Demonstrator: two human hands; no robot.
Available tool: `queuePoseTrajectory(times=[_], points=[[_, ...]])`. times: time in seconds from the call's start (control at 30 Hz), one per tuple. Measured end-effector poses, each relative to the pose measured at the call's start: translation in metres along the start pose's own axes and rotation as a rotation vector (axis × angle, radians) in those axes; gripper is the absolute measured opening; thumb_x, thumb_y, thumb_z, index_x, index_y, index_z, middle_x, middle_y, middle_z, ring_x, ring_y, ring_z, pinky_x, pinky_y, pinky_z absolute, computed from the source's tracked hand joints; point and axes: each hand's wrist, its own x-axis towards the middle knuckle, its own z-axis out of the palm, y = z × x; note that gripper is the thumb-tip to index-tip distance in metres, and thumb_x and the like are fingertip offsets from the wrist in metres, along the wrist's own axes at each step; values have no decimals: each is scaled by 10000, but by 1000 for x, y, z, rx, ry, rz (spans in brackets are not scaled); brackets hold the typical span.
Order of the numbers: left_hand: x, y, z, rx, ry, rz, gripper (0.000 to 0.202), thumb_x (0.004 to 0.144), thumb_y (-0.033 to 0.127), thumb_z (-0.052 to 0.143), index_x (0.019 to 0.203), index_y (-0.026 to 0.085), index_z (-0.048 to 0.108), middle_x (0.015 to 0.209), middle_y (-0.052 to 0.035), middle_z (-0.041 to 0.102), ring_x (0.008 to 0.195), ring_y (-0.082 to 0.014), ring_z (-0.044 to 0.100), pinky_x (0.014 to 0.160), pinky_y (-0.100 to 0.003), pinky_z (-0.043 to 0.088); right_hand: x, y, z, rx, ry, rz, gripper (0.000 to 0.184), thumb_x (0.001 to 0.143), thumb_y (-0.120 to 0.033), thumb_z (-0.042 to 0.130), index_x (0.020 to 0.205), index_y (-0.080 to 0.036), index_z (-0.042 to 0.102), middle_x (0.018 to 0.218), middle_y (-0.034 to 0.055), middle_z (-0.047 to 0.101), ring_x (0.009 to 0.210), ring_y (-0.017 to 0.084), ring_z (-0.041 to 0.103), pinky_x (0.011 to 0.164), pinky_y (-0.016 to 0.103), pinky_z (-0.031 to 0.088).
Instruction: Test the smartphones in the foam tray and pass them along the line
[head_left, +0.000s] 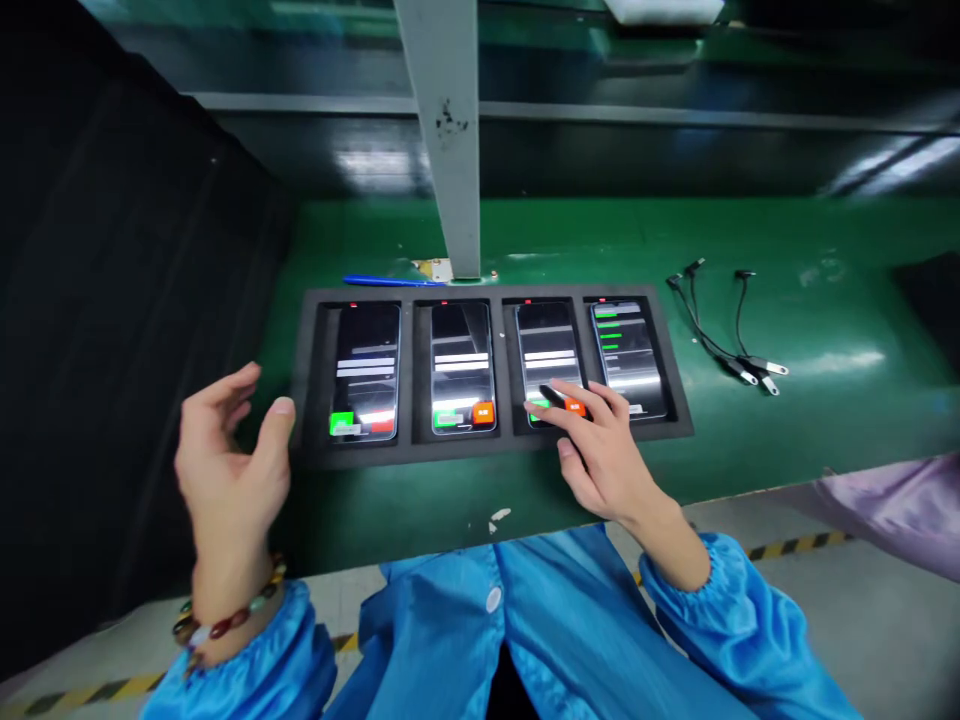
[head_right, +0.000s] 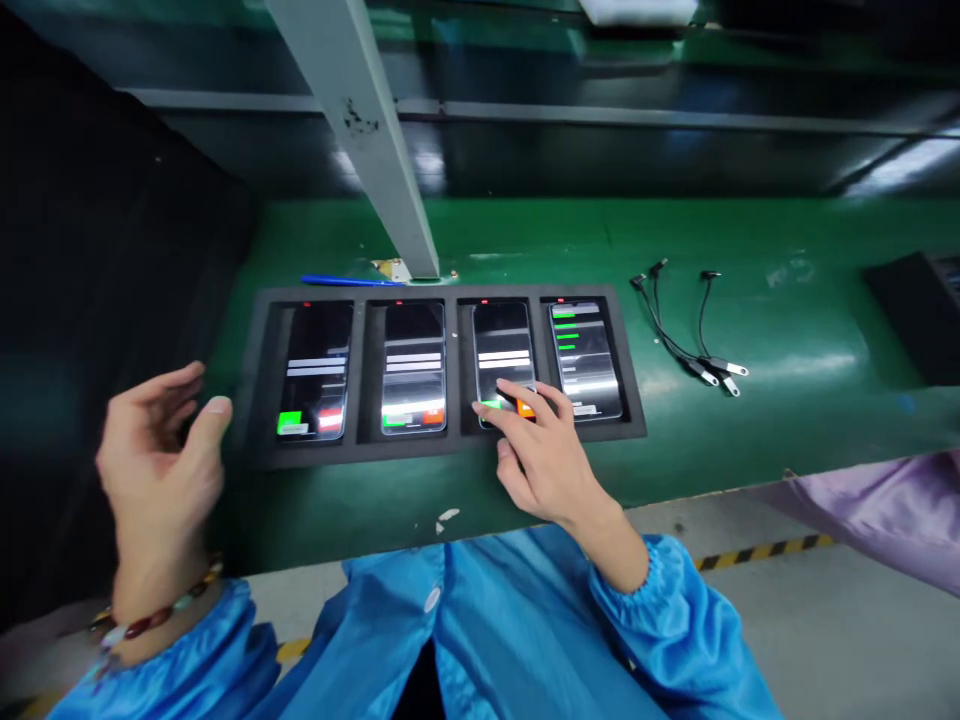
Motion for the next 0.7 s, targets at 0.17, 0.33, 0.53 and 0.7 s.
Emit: queuePoseTrajectory(times=[0.17, 0.33, 0.53, 0.7], points=[[0, -19, -3, -164, -187, -62, 712, 919, 565, 844, 1479, 187, 620, 1509, -189, 702, 1429, -372, 678, 1290, -608, 508, 40, -36, 25, 112, -115, -181, 563, 993, -189, 495, 1539, -282, 600, 1410, 34, 801, 1604, 297, 523, 1337, 614, 368], [0, -28, 0, -101, -192, -21, 837, 818, 727, 882, 1454, 252, 618, 1485, -139, 703, 1391, -363, 687, 1285, -606, 513, 56, -42, 21, 130, -125, -193, 538, 1005, -164, 461, 1506, -280, 618, 1350, 27, 822, 1623, 254, 499, 1367, 592, 328], [6, -37, 4, -46, -169, 23, 955, 692, 847, 894, 1406, 267, 637, 1402, -137, 714, 1292, -379, 714, 1235, -630, 543, 6, 35, -27, 49, 293, 165, 427, 1092, -246, 444, 1432, -269, 701, 1446, 75, 760, 1517, 304, 591, 1271, 600, 460], [26, -28, 12, -16, -170, 5, 929, 754, 919, 796, 1401, 266, 659, 1367, -126, 752, 1239, -347, 750, 1166, -591, 614, -24, 75, -40, -43, 410, 347, 387, 1131, -294, 427, 1384, -267, 719, 1391, 73, 777, 1504, 336, 578, 1258, 667, 463]])
